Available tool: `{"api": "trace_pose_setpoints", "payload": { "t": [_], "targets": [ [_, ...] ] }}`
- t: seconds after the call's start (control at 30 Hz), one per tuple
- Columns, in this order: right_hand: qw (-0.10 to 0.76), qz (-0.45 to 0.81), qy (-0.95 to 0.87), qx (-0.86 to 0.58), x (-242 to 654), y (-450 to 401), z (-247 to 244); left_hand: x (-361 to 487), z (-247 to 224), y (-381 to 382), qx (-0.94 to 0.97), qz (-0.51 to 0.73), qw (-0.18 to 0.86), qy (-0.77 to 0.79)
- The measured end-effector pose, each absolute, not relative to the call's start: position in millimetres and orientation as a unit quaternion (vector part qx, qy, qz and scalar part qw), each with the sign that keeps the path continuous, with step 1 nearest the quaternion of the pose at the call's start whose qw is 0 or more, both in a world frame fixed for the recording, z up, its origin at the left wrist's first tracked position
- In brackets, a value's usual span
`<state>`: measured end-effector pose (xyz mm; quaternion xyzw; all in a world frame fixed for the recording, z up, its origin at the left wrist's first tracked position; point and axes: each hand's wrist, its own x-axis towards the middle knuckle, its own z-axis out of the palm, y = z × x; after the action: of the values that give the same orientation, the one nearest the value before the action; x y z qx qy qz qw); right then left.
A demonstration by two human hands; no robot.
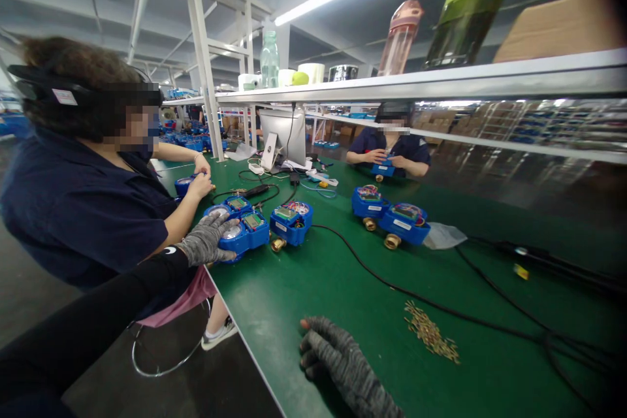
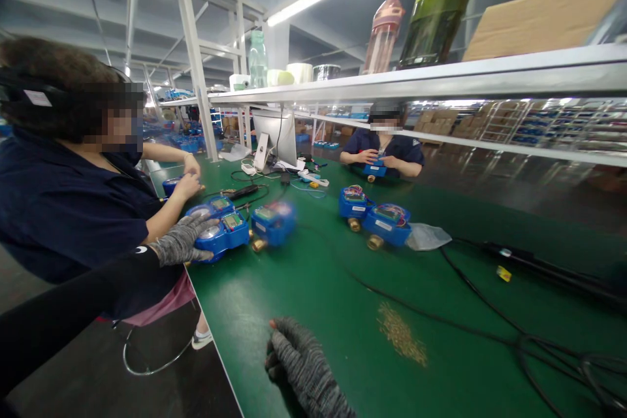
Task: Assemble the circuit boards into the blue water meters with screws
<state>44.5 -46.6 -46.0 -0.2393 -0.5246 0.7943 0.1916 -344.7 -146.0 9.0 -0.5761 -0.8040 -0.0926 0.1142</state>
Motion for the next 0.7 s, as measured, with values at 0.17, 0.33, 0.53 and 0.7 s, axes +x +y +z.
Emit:
{"api": "trace_pose_setpoints", "payload": {
  "t": [0.17, 0.33, 0.53, 0.7],
  "targets": [
    [0.201, 0.795, -0.531, -0.215, 43.7, -46.7, -52.8, -349.1, 10.2, -144.0, -0.567, -0.075, 0.097, -0.815],
    [0.196, 0.793, -0.539, -0.204, 40.4, -42.8, -57.5, -322.2, 24.1, -143.1, -0.566, -0.077, 0.125, -0.811],
    [0.195, 0.798, -0.532, -0.205, 35.3, -38.7, -66.4, -244.8, 31.8, -86.3, -0.575, -0.113, 0.176, -0.791],
    [0.198, 0.801, -0.528, -0.200, 36.8, -38.6, -65.5, -224.0, 32.0, -14.2, -0.521, -0.095, 0.121, -0.840]
  ]
}}
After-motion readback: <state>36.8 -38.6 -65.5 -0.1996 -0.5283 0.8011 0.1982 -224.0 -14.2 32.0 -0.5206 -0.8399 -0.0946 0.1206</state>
